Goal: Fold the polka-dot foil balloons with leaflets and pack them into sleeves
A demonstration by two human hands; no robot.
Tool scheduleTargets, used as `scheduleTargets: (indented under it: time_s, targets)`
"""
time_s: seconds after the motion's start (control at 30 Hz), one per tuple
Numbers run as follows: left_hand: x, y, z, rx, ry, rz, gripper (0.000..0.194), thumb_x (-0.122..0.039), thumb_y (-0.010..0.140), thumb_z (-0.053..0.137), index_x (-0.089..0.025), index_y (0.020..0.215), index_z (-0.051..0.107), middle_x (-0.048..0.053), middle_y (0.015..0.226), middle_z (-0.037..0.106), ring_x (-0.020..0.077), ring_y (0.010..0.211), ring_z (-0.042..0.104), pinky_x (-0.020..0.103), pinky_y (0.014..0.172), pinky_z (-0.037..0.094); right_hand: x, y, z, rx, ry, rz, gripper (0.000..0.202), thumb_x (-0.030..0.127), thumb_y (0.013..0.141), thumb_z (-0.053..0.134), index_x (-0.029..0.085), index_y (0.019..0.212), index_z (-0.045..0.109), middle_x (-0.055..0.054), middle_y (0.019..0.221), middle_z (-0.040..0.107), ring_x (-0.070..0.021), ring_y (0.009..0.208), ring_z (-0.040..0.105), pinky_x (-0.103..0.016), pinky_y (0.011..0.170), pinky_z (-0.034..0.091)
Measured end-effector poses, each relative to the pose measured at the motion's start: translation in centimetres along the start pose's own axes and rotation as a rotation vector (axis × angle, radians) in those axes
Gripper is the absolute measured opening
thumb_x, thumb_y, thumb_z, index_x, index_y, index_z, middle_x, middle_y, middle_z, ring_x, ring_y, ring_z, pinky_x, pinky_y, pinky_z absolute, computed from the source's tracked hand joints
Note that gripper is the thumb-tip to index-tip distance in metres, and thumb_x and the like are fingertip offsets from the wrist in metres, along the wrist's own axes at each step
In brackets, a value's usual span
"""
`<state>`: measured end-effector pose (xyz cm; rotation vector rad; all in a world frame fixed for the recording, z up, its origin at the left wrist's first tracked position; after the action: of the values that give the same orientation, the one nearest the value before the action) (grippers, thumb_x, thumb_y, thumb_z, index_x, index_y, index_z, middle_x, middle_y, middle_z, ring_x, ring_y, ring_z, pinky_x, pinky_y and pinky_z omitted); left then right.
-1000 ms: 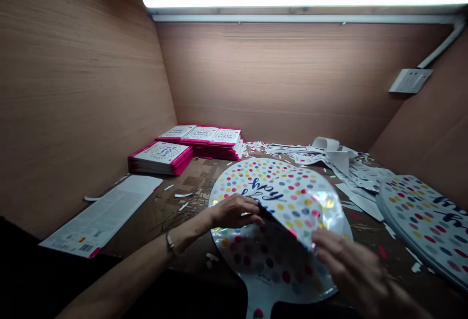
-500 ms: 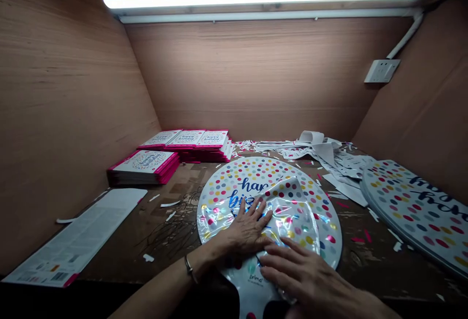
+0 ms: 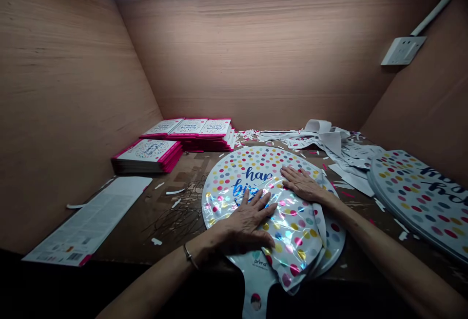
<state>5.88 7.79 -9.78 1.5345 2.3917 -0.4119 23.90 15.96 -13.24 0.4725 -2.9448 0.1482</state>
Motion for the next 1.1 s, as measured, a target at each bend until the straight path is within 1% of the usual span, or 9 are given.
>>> scheduleTargets:
  time_s: [0.17, 0.33, 0.5, 0.63, 0.7, 0.8, 0.93, 1.03, 1.1]
  targets:
    - [-4.6, -3.1, -0.3, -0.027, -0.062, 0.29, 0.078, -0.056, 0.076, 0.057, -0.016, 0.137, 0.031, 0.016, 0.143, 0.029, 0.0317, 0.135, 0.018, 0.048, 0.109, 0.003, -0.2, -0.1, 0.5, -0.012, 0.021, 0.007, 0.059, 0.049, 0.091, 0.015, 0.022, 0.142, 0.022, -0.005, 0.149, 0.014, -0.0215, 0.137, 0.007, -0.05, 0.108, 0.003]
    - [-8.6, -3.9, 1.1, -0.103, 0.072, 0.34, 0.045, -0.027, 0.087, 0.043, -0.007, 0.127, 0.04, 0.02, 0.125, 0.05, 0.033, 0.123, 0.037, 0.048, 0.107, 0.017, -0.8, -0.1, 1.0, -0.009, 0.046, -0.006, 0.058, 0.049, 0.091, 0.016, 0.023, 0.142, 0.024, -0.004, 0.149, 0.014, -0.0217, 0.137, 0.008, -0.051, 0.108, 0.002]
    - [-9.4, -3.5, 2.2, -0.149, 0.167, 0.324, 0.035, -0.018, 0.089, 0.032, -0.006, 0.118, 0.047, 0.021, 0.118, 0.053, 0.0351, 0.117, 0.043, 0.052, 0.102, 0.023, -0.9, -0.1, 1.0, -0.013, 0.075, 0.003, 0.06, 0.049, 0.09, 0.016, 0.021, 0.142, 0.022, -0.006, 0.149, 0.014, -0.0232, 0.137, 0.006, -0.053, 0.108, 0.002]
    - [-8.9, -3.5, 1.6, -0.173, 0.01, 0.289, 0.028, -0.018, 0.086, 0.038, -0.01, 0.109, 0.053, 0.019, 0.108, 0.059, 0.031, 0.109, 0.049, 0.047, 0.099, 0.03, -1.2, 0.1, 1.1, -0.009, 0.126, -0.016, 0.058, 0.048, 0.09, 0.019, 0.022, 0.141, 0.027, -0.004, 0.149, 0.015, -0.0223, 0.137, 0.006, -0.051, 0.108, -0.001]
    - [-7.9, -3.3, 0.7, -0.242, -0.207, 0.189, 0.022, -0.019, 0.084, 0.042, -0.013, 0.098, 0.058, 0.015, 0.094, 0.062, 0.0256, 0.093, 0.057, 0.038, 0.088, 0.04, -1.5, 0.2, 1.1, -0.005, 0.164, -0.018, 0.057, 0.047, 0.089, 0.02, 0.022, 0.14, 0.03, -0.004, 0.148, 0.017, -0.0215, 0.137, 0.007, -0.05, 0.109, 0.0]
    - [-3.0, -3.3, -0.8, -0.536, -0.681, -0.252, 0.015, -0.023, 0.083, 0.047, -0.016, 0.078, 0.059, 0.005, 0.068, 0.059, 0.0156, 0.064, 0.055, 0.025, 0.063, 0.044, -2.1, 0.1, 0.6, -0.003, 0.231, -0.004, 0.057, 0.043, 0.089, 0.015, 0.021, 0.14, 0.03, -0.004, 0.147, 0.023, -0.0201, 0.136, 0.015, -0.047, 0.11, 0.006]
    - [3.1, -4.5, 2.1, -0.88, -1.329, -0.894, 0.013, -0.021, 0.074, 0.056, -0.015, 0.064, 0.051, 0.0, 0.056, 0.052, 0.0126, 0.05, 0.051, 0.022, 0.047, 0.041, -2.8, -0.5, -1.5, -0.043, 0.316, 0.023, 0.057, 0.037, 0.09, 0.008, 0.02, 0.141, 0.027, -0.001, 0.145, 0.027, -0.0179, 0.132, 0.027, -0.04, 0.109, 0.021]
    - [4.6, -4.2, 3.2, -0.926, -1.428, -1.013, 0.012, -0.014, 0.071, 0.055, -0.015, 0.063, 0.047, -0.002, 0.051, 0.048, 0.0124, 0.045, 0.051, 0.023, 0.043, 0.041, -2.6, -1.2, -4.4, -0.125, 0.34, 0.067, 0.057, 0.039, 0.091, 0.009, 0.02, 0.141, 0.027, -0.004, 0.142, 0.034, -0.0212, 0.129, 0.034, -0.04, 0.105, 0.031]
    - [5.1, -4.3, 3.4, -0.976, -1.453, -1.035, 0.014, -0.011, 0.069, 0.057, -0.015, 0.064, 0.045, -0.003, 0.049, 0.047, 0.0122, 0.044, 0.051, 0.022, 0.042, 0.04, -1.5, -2.2, -6.2, -0.207, 0.326, 0.102, 0.058, 0.043, 0.09, 0.018, 0.018, 0.142, 0.026, -0.008, 0.142, 0.034, -0.0262, 0.13, 0.031, -0.047, 0.106, 0.027]
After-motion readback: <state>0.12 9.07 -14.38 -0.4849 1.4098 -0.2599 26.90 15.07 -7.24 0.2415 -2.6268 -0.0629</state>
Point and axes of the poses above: each hand's wrist, its own y-axis towards the middle knuckle, its own z-axis out of the palm, x = y × z, the point moved 8 cm from there along y, towards the middle knuckle
